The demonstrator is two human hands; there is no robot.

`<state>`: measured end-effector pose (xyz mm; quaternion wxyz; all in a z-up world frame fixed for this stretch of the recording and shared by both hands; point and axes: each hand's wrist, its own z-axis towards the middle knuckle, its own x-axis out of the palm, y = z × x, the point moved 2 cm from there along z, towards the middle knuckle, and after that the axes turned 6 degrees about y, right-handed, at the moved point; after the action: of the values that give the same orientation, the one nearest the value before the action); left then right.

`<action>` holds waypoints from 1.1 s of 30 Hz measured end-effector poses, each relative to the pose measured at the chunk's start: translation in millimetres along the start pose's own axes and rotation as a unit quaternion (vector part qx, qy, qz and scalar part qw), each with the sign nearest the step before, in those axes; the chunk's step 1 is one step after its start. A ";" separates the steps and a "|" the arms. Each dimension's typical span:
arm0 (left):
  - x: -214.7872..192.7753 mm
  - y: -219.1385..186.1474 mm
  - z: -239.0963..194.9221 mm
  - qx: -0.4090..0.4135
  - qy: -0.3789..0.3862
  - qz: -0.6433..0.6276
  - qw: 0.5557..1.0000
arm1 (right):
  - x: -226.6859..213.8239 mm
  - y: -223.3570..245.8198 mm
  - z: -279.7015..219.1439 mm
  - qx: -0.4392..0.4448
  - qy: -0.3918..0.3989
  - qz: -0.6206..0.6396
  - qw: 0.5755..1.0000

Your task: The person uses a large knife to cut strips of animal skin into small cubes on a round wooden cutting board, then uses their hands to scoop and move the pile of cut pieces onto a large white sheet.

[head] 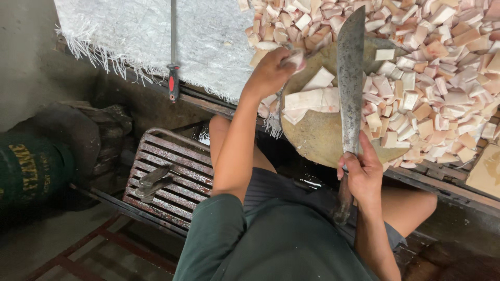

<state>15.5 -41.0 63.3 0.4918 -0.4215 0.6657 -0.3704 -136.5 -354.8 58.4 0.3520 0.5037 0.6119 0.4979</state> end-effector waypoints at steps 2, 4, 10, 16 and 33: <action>8.2 -14.5 -18.1 -0.001 0.020 -0.035 0.999 | -4.5 1.0 -9.2 0.006 -0.011 0.005 1.000; 19.9 -14.5 -29.3 -0.060 0.040 -0.041 0.997 | -9.1 0.5 -15.6 0.000 -0.015 0.011 1.000; 43.9 25.9 -46.8 0.023 -0.056 0.167 0.984 | -20.9 -9.0 -27.3 0.012 -0.028 0.013 0.999; 1.0 104.9 -3.9 0.058 -0.127 -0.083 0.987 | -25.6 -7.7 -26.7 0.005 -0.021 0.018 1.000; -43.5 144.0 63.1 -0.132 -0.195 0.119 0.965 | -2.4 -0.3 -9.2 0.026 -0.011 0.014 1.000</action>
<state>55.2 47.6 -67.8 0.5924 -0.4643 0.6456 -0.1287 -144.6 -359.4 60.2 0.3383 0.5265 0.6139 0.4811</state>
